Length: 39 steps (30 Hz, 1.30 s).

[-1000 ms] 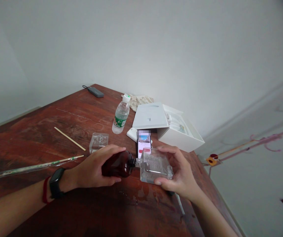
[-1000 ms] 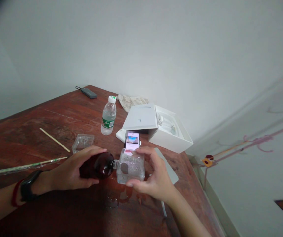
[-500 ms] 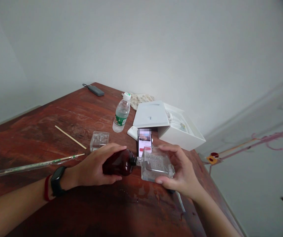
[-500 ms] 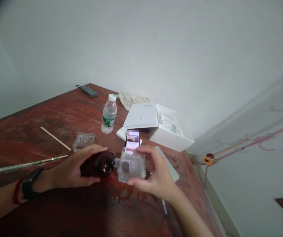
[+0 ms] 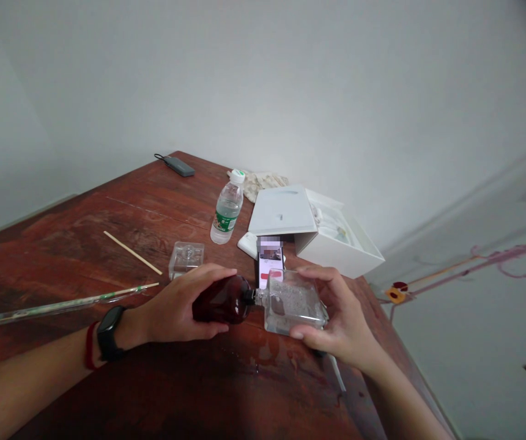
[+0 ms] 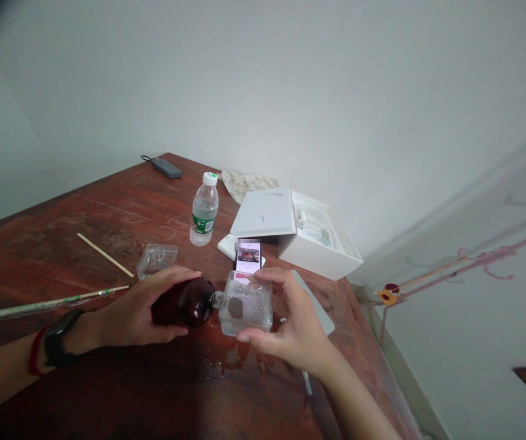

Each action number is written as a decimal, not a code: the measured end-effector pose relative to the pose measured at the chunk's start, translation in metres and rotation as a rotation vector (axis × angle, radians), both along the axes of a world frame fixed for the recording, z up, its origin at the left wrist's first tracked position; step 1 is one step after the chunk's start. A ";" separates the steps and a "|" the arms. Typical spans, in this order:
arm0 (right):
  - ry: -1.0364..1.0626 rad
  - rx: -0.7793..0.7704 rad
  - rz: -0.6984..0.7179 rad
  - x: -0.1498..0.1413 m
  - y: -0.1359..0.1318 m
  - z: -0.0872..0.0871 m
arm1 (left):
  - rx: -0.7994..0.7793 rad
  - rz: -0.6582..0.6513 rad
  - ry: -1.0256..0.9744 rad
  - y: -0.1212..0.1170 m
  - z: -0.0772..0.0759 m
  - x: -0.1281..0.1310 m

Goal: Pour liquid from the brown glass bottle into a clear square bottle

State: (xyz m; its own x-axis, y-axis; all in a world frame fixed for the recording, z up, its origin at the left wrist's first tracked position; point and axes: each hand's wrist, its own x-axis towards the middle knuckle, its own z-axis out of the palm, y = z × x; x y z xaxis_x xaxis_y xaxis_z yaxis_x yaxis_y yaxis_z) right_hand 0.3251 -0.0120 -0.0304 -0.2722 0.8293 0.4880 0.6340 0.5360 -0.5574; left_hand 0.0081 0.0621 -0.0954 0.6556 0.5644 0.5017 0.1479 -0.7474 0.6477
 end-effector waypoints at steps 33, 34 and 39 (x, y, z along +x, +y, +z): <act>0.036 -0.026 -0.024 0.000 0.000 -0.001 | 0.018 0.003 -0.006 0.001 -0.002 0.000; 0.034 -0.026 -0.024 0.000 0.000 -0.002 | 0.015 0.005 -0.002 0.001 -0.002 0.000; 0.026 0.000 -0.035 0.000 0.001 -0.002 | 0.004 0.003 0.003 0.001 -0.001 0.000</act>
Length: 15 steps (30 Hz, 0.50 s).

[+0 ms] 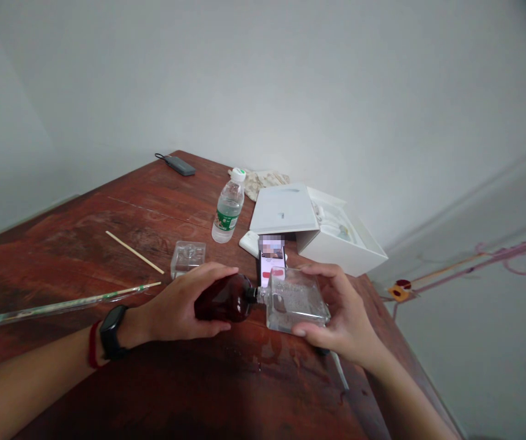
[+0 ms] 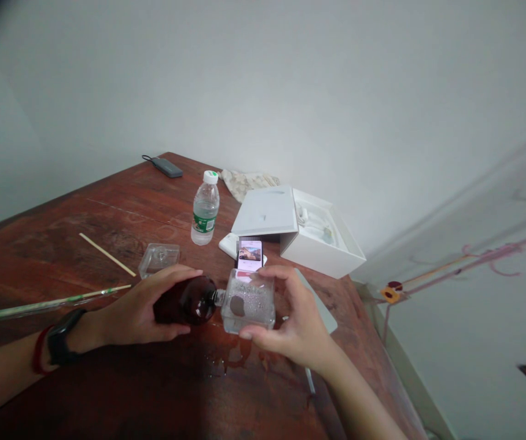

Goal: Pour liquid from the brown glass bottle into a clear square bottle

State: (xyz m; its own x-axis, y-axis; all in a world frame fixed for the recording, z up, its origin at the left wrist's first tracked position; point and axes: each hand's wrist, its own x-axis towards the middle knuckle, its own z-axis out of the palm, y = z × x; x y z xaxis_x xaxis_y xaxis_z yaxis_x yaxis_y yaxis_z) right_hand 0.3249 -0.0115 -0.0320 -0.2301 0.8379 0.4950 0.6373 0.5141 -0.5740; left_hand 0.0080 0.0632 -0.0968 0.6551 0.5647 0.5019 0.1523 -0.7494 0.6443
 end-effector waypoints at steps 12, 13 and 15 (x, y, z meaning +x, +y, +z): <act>0.008 -0.011 0.004 0.001 0.000 0.000 | 0.022 -0.013 -0.013 0.000 0.002 0.001; 0.009 -0.010 0.007 0.001 0.000 0.000 | 0.025 -0.014 -0.012 0.000 0.002 0.001; 0.017 -0.017 0.014 0.001 0.000 -0.001 | 0.029 -0.016 -0.013 0.000 0.002 0.000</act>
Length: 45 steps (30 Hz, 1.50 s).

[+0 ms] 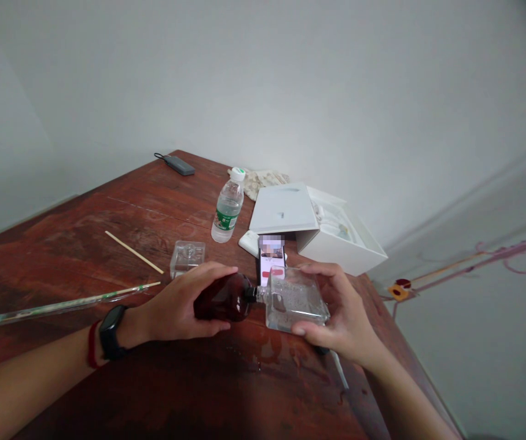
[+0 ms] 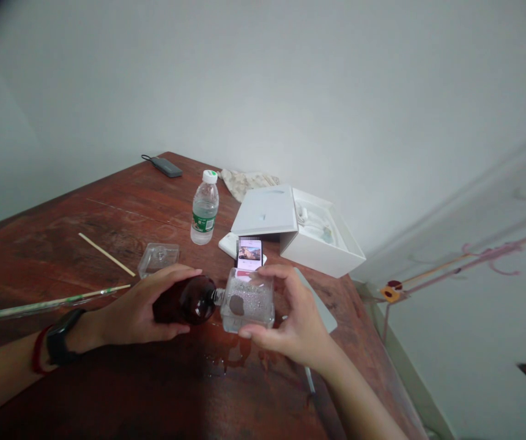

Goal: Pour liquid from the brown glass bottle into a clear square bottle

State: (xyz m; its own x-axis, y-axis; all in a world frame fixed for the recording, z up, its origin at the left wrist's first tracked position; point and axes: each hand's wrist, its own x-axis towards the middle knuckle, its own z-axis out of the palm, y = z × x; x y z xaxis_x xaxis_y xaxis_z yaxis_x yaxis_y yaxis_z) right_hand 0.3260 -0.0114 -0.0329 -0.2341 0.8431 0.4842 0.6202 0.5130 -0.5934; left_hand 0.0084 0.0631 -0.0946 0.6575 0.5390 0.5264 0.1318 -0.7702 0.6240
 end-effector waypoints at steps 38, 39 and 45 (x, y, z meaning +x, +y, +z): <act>0.013 -0.003 -0.003 -0.005 0.004 0.005 | 0.028 0.038 -0.003 0.001 -0.001 0.001; 0.013 -0.004 -0.002 -0.005 0.004 0.005 | 0.027 0.037 -0.003 0.001 -0.001 0.001; 0.008 0.003 0.011 -0.005 0.004 0.004 | 0.024 0.036 0.002 0.000 0.000 0.001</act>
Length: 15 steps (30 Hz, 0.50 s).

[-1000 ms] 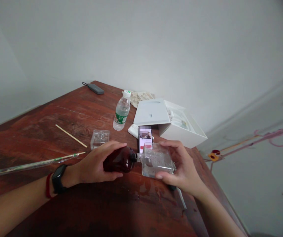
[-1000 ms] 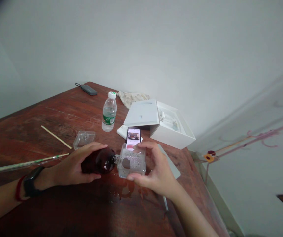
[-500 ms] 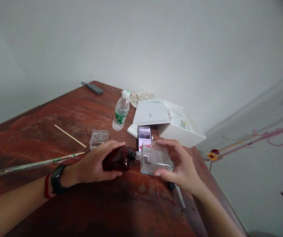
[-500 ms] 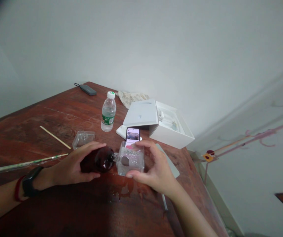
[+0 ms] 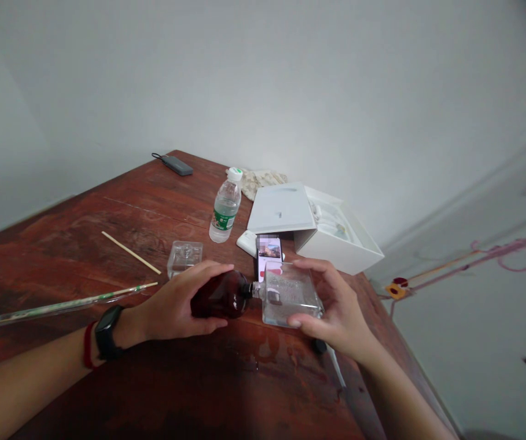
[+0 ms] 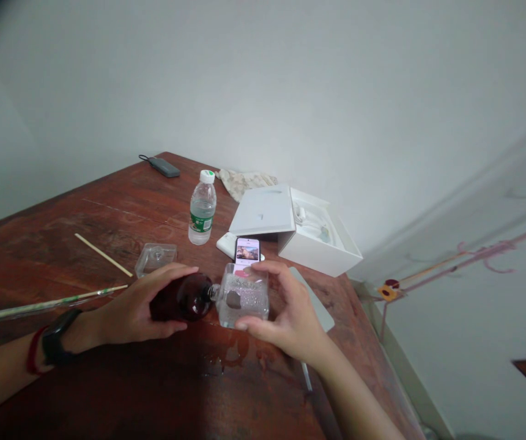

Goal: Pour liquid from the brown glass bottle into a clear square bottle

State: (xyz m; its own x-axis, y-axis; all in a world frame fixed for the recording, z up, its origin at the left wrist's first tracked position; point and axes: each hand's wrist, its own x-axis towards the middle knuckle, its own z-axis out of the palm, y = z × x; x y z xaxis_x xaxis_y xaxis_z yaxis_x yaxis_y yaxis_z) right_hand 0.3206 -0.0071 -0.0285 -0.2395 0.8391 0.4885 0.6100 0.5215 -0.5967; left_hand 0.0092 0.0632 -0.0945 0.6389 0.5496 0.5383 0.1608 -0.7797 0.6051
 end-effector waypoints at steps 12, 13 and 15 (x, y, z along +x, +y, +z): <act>-0.004 -0.010 0.011 -0.001 -0.001 0.003 | -0.026 0.010 0.006 0.000 0.000 0.000; -0.003 -0.010 0.012 -0.002 -0.001 0.003 | -0.025 0.010 0.004 0.000 0.000 0.000; -0.001 -0.006 0.015 -0.002 -0.001 0.003 | -0.027 0.010 0.000 0.000 0.000 0.000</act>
